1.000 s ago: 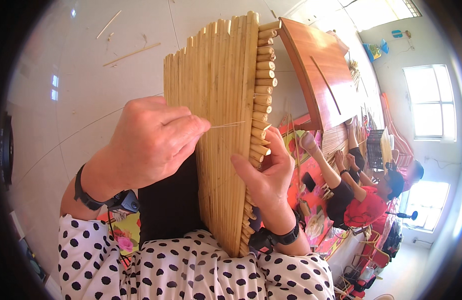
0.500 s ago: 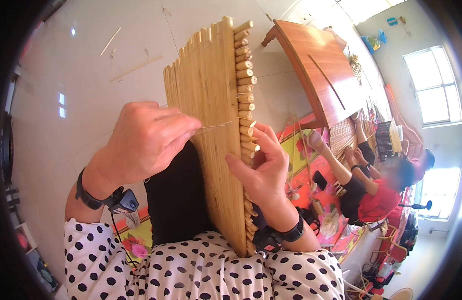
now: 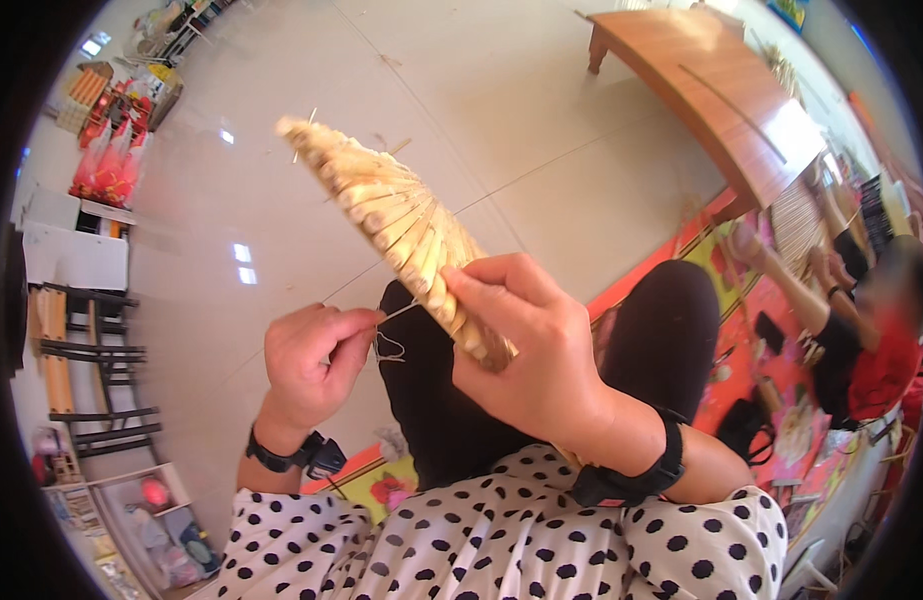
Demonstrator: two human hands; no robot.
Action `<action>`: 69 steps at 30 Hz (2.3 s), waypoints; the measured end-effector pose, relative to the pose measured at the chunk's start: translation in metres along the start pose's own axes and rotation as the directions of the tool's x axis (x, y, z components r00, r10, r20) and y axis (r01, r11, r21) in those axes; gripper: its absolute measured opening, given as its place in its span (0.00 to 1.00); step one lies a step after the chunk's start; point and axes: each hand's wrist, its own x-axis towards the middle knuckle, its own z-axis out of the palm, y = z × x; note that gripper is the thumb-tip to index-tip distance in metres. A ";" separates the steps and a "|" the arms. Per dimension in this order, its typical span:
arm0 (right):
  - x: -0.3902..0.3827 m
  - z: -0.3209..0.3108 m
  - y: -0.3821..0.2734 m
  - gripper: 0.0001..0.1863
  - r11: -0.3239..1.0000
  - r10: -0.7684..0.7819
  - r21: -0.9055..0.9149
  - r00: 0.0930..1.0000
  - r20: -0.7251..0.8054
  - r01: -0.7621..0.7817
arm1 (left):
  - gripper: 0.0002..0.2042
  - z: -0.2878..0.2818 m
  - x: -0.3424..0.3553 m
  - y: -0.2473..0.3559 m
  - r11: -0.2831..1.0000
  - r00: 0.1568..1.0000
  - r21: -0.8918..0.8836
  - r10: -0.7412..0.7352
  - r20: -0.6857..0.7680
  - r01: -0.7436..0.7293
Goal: The person sits on the floor and weaves thin bamboo strips together using a needle and thread. They repeatedly pass the needle through the strips to bind them, rotating the bundle to work on different sections.
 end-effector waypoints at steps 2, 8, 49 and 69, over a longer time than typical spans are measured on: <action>-0.007 0.009 -0.012 0.30 0.998 0.015 0.063 0.999 0.028 -0.016 | 0.11 -0.006 -0.019 0.003 0.998 0.998 0.014 -0.067 0.017 0.067; -0.027 0.018 -0.025 0.33 0.973 0.027 0.226 0.991 0.132 -0.057 | 0.12 -0.015 -0.058 0.013 0.993 0.994 0.026 -0.112 0.017 0.111; -0.017 -0.039 0.005 0.28 0.983 0.008 -0.185 0.998 0.063 0.003 | 0.09 0.004 0.026 0.004 0.976 0.976 0.001 0.218 -0.019 -0.218; -0.019 -0.030 -0.003 0.20 0.980 0.190 -0.053 0.982 -0.019 -0.191 | 0.04 0.003 0.024 0.005 0.970 0.970 0.041 0.239 -0.035 -0.238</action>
